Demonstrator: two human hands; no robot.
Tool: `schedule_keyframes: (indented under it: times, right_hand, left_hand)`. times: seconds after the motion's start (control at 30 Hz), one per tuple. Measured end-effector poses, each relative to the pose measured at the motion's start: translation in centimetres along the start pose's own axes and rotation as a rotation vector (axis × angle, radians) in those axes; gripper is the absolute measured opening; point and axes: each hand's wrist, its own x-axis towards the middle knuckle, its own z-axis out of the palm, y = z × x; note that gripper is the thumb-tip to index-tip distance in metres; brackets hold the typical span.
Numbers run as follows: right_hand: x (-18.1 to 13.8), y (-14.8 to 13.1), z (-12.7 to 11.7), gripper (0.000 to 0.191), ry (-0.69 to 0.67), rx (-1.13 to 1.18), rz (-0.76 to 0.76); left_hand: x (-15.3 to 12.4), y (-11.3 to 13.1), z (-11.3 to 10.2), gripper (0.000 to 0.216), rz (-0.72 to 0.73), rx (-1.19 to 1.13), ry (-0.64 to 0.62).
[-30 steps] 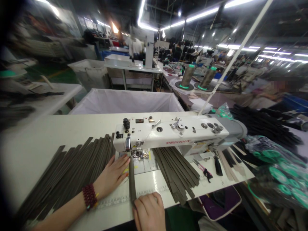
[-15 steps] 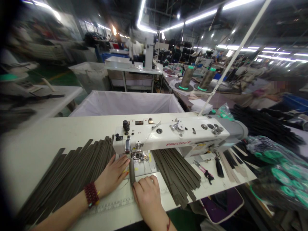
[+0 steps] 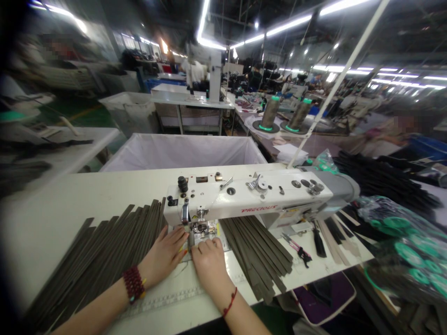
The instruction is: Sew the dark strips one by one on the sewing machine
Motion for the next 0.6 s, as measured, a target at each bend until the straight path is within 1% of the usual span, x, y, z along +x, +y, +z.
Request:
schedule_keyframes:
  times: [0.2, 0.4, 0.5, 0.6]
  right_hand:
    - [1.6, 0.1, 0.7, 0.006, -0.042, -0.070, 0.010]
    - [3.1, 0.2, 1.2, 0.008, -0.051, -0.122, 0.026]
    - [2.9, 0.0, 1.0, 0.008, -0.045, -0.114, 0.050]
    - [1.1, -0.7, 0.1, 0.007, -0.035, -0.076, 0.070]
  left_hand:
    - [0.0, 0.0, -0.1, 0.040, 0.005, -0.007, 0.010]
    - [0.0, -0.1, 0.1, 0.041, 0.006, -0.012, 0.019]
    - [0.0, 0.1, 0.2, 0.042, 0.005, -0.014, 0.030]
    - [-0.2, 0.1, 0.0, 0.042, 0.007, -0.023, 0.041]
